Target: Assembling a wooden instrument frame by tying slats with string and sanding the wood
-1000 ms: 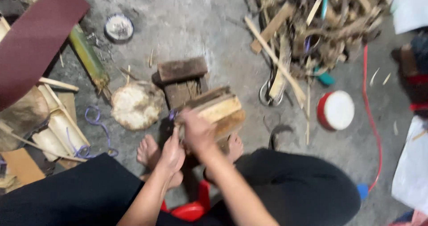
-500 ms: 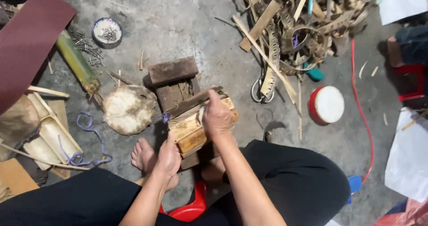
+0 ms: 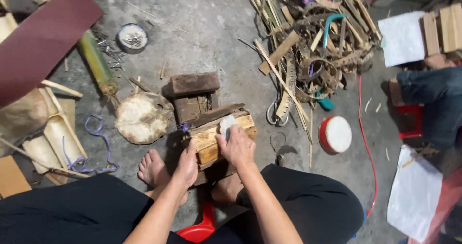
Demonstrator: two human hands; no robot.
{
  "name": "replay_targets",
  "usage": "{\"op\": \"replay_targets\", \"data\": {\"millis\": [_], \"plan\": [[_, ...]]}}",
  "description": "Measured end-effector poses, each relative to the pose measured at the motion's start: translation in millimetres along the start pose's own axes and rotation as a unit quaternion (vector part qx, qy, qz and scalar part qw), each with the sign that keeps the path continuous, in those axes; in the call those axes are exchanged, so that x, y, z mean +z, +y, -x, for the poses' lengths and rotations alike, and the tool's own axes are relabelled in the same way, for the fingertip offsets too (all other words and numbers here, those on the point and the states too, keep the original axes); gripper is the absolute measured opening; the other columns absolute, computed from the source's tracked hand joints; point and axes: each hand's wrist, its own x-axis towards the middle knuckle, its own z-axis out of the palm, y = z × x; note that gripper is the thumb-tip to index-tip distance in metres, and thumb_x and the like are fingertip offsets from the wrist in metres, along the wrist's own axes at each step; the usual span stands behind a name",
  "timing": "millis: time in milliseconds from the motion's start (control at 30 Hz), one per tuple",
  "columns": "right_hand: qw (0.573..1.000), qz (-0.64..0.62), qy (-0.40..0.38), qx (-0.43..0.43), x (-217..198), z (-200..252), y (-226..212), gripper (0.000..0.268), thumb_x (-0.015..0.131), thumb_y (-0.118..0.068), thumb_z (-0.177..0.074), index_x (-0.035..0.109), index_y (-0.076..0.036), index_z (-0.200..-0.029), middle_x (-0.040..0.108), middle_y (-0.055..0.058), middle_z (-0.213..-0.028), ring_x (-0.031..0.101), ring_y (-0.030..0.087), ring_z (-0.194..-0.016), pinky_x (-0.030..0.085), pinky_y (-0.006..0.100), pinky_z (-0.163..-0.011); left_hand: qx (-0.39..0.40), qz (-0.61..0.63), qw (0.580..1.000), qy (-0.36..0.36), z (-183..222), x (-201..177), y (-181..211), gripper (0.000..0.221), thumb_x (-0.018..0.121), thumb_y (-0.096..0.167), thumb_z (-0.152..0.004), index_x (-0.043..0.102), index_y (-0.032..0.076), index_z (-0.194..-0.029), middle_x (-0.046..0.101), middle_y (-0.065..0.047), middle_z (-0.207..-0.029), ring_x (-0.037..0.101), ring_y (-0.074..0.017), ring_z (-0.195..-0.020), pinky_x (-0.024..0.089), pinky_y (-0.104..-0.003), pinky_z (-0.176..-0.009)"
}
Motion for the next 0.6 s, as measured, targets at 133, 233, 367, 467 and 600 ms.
{"op": "replay_targets", "data": {"millis": [133,233,367,467,600], "plan": [[0.995,0.091,0.012,-0.034,0.6,-3.5,21.5,0.037,0.043,-0.052,-0.100,0.057,-0.017,-0.099,0.064,0.007,-0.092,0.073,0.034,-0.082,0.058,0.048,-0.075,0.037,-0.004,0.999,-0.031,-33.1,-22.4,-28.5,0.065,0.044,0.048,-0.106,0.043,0.000,-0.149,0.041,-0.019,-0.156,0.033,-0.0310,-0.148,0.021,-0.051,-0.123],[0.996,0.076,0.014,-0.046,-1.7,5.6,17.6,0.036,0.045,-0.050,-0.098,0.057,-0.016,-0.097,0.061,0.008,-0.095,0.072,0.036,-0.084,0.058,0.047,-0.075,0.045,0.027,0.999,-0.014,-52.6,-29.9,-43.4,0.055,0.046,0.044,-0.108,0.051,0.001,-0.142,0.051,-0.015,-0.140,0.046,-0.0264,-0.135,0.033,-0.048,-0.118],[0.924,0.134,0.275,-0.230,51.1,30.5,12.2,0.034,0.053,-0.021,-0.086,0.065,0.001,-0.109,0.053,0.012,-0.075,0.058,0.033,-0.048,0.052,0.045,-0.043,0.046,0.066,0.997,-0.010,-65.9,-35.9,-55.6,0.050,0.047,0.042,-0.109,0.058,0.000,-0.134,0.061,-0.014,-0.125,0.057,-0.0258,-0.121,0.043,-0.048,-0.111],[0.960,0.007,0.170,-0.221,47.0,65.9,-58.1,0.014,0.053,-0.037,-0.084,0.057,-0.024,-0.083,0.054,-0.005,-0.074,0.066,0.021,-0.054,0.054,0.032,-0.044,0.020,0.070,0.997,0.001,-113.2,-78.1,-99.6,0.040,0.046,0.040,-0.111,0.065,0.007,-0.123,0.069,-0.008,-0.116,0.065,-0.0174,-0.107,0.049,-0.041,-0.103],[0.978,0.004,-0.188,0.092,-26.8,26.6,-27.7,0.062,0.048,-0.065,-0.083,0.074,-0.011,-0.102,0.077,0.013,-0.104,0.072,0.040,-0.106,0.057,0.054,-0.092,0.000,0.068,0.998,-0.017,-55.2,-38.3,-50.1,0.047,0.050,0.043,-0.107,0.064,0.004,-0.128,0.069,-0.016,-0.123,0.066,-0.0286,-0.112,0.051,-0.048,-0.102]]}}
